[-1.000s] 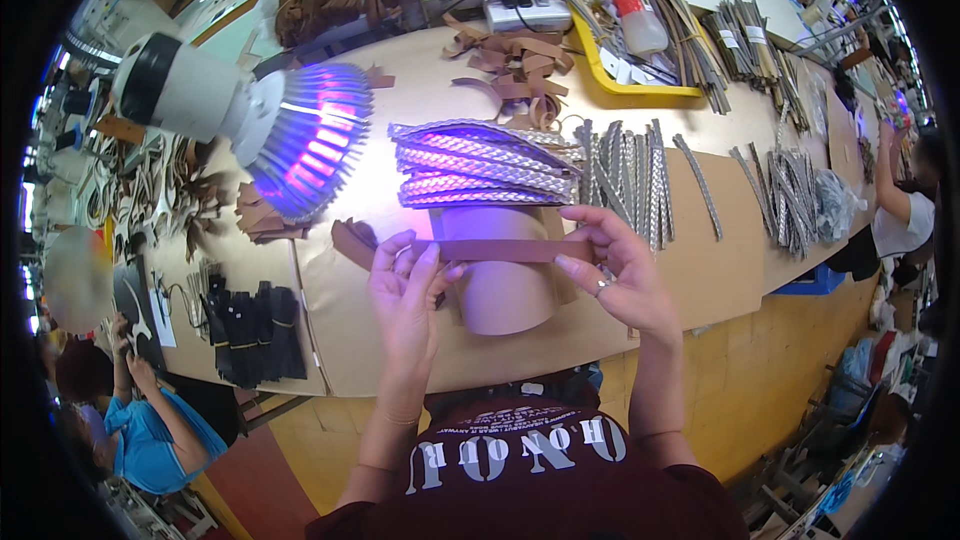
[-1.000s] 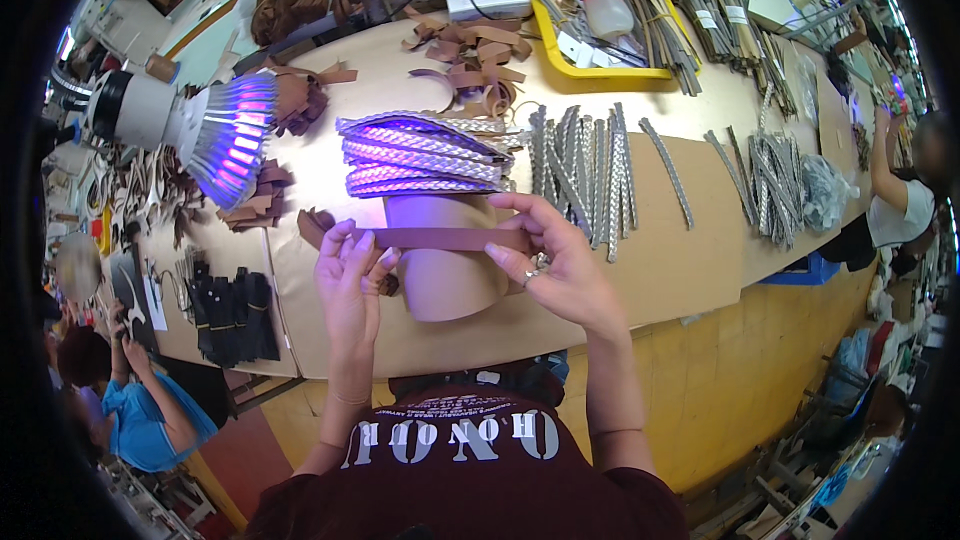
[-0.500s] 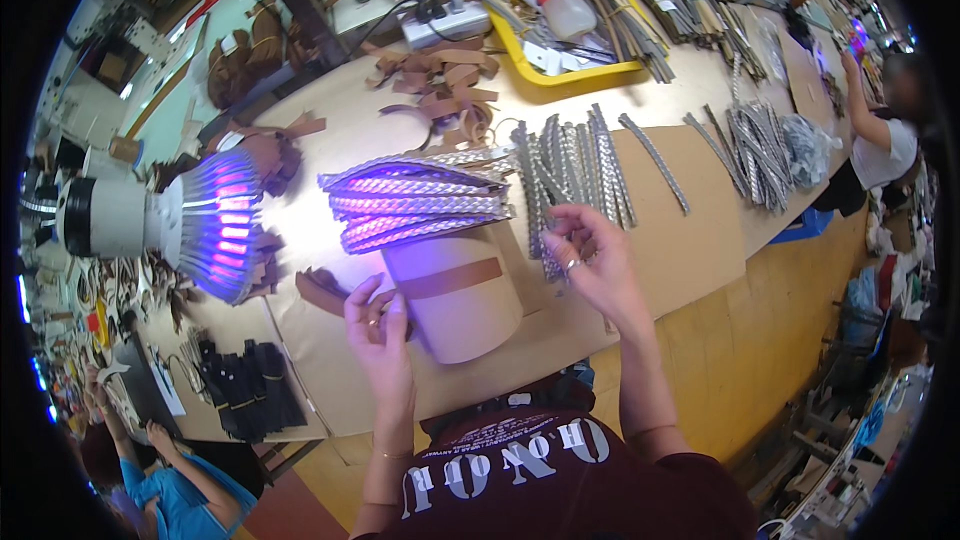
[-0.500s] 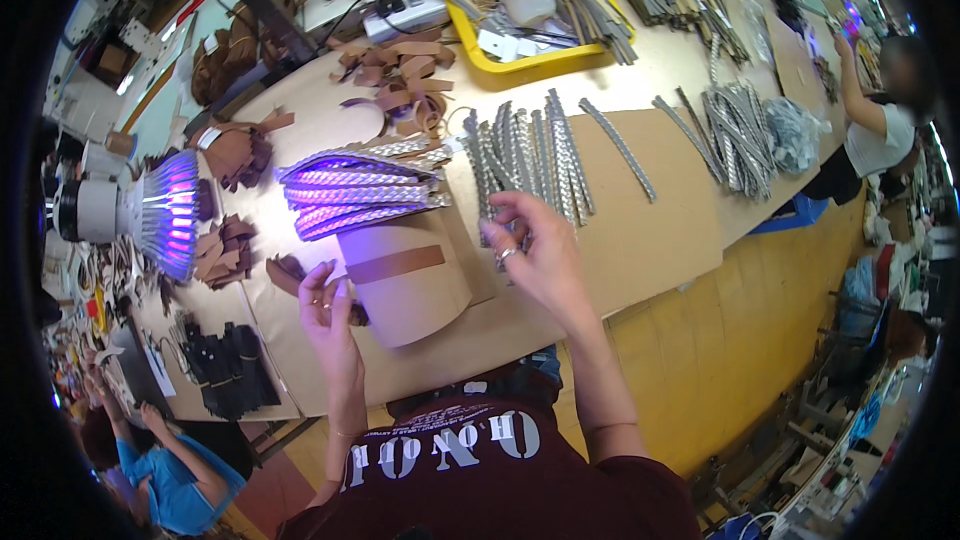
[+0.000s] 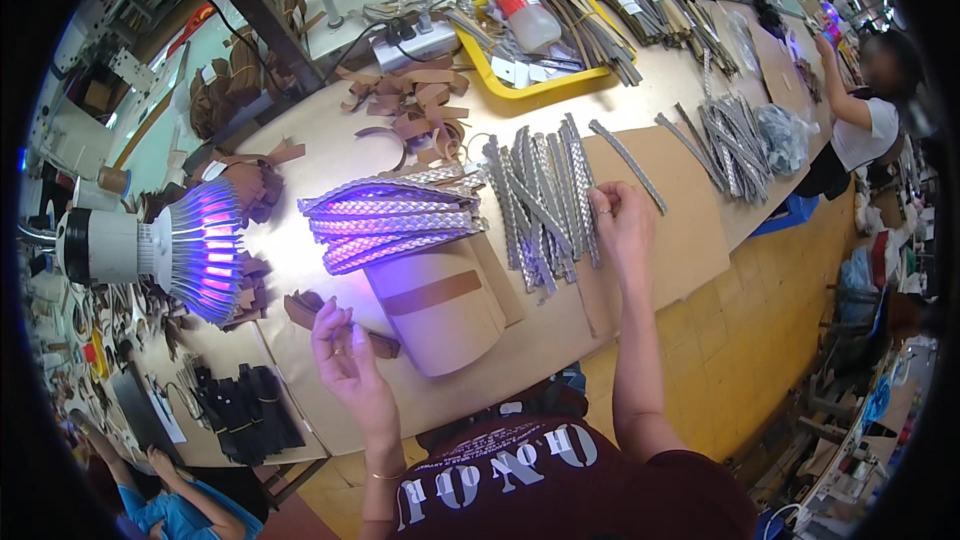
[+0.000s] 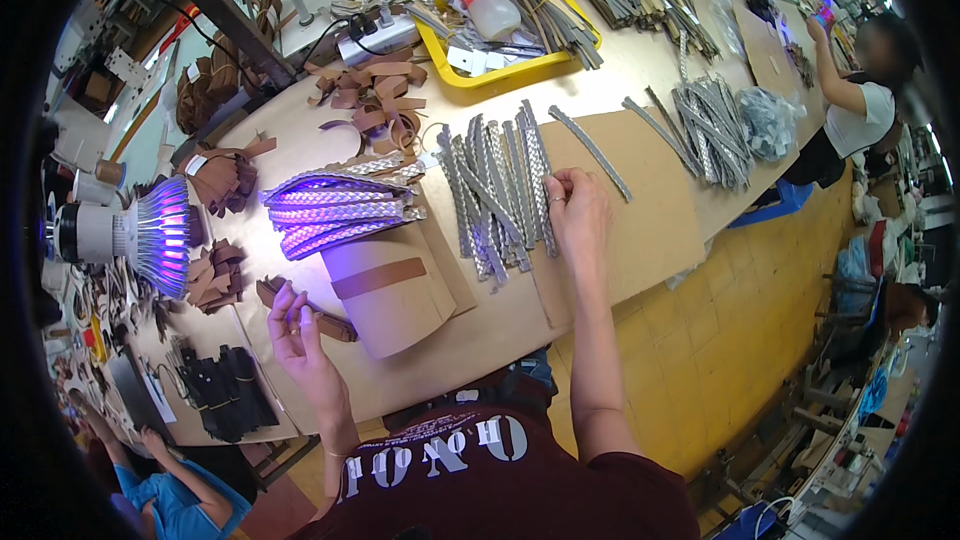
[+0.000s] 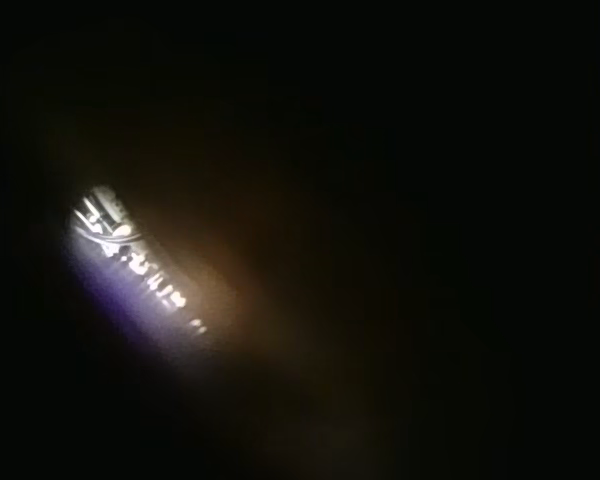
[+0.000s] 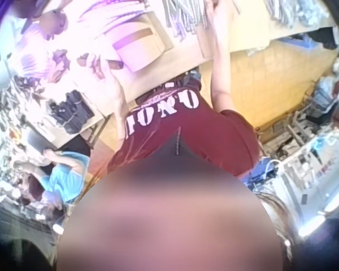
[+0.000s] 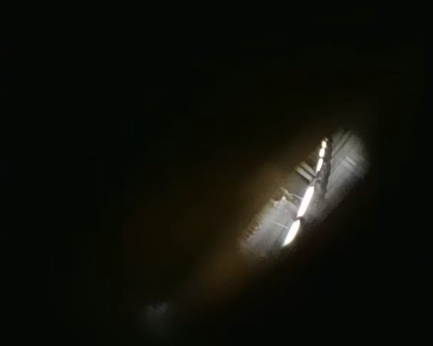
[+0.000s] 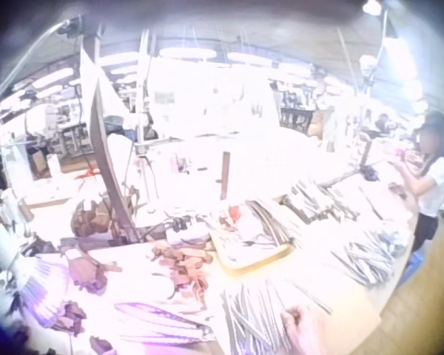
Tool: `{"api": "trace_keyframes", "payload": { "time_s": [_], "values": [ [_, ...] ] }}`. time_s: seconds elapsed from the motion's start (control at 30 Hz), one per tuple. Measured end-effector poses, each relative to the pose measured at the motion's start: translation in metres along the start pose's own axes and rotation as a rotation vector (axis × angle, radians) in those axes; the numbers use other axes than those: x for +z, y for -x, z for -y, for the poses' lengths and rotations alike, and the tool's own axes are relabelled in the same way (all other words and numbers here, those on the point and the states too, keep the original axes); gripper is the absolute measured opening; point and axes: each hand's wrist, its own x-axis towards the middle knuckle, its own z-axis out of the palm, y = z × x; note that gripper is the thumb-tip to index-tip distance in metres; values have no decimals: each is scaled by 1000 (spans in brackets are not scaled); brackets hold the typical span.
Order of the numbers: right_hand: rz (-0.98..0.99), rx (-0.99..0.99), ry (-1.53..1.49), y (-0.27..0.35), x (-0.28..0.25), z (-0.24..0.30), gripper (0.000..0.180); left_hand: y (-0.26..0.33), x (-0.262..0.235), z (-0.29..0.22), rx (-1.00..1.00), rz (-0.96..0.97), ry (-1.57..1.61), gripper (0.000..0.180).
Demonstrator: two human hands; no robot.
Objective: The person repeatedly wraps silver braided straps around a cylindrical cardboard form, then removes them and places them on the table. The person also handles brown leather strips, folding and arranging them on the table.
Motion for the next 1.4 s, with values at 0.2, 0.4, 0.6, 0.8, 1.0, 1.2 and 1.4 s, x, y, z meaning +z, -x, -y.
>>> {"api": "trace_keyframes", "payload": {
  "time_s": [0.2, 0.4, 0.6, 0.8, 1.0, 1.2, 1.4],
  "values": [
    [-122, 146, -108, 6, -16, 11, 20, 4, 0, -8, 79, 62, -22, 20],
    [-152, -213, 405, 2, -35, 18, 13, 11, 8, -27, 510, 290, -315, 16],
    [-404, -489, 485, -21, -45, 17, 8, 4, 27, -44, 901, 541, -330, 22],
    [-480, -607, 296, -13, -68, 30, 7, 0, 38, -55, 910, 549, -267, 30],
    [-423, -728, 30, 9, -82, 55, 12, 0, 93, -60, 229, 716, 35, 72],
    [-326, -670, -205, 41, -107, 57, 14, 10, 149, -66, 197, 716, 58, 91],
    [-263, -500, -632, 56, -123, 40, 14, 12, 165, -66, 134, 712, -94, 27]
  ]
}}
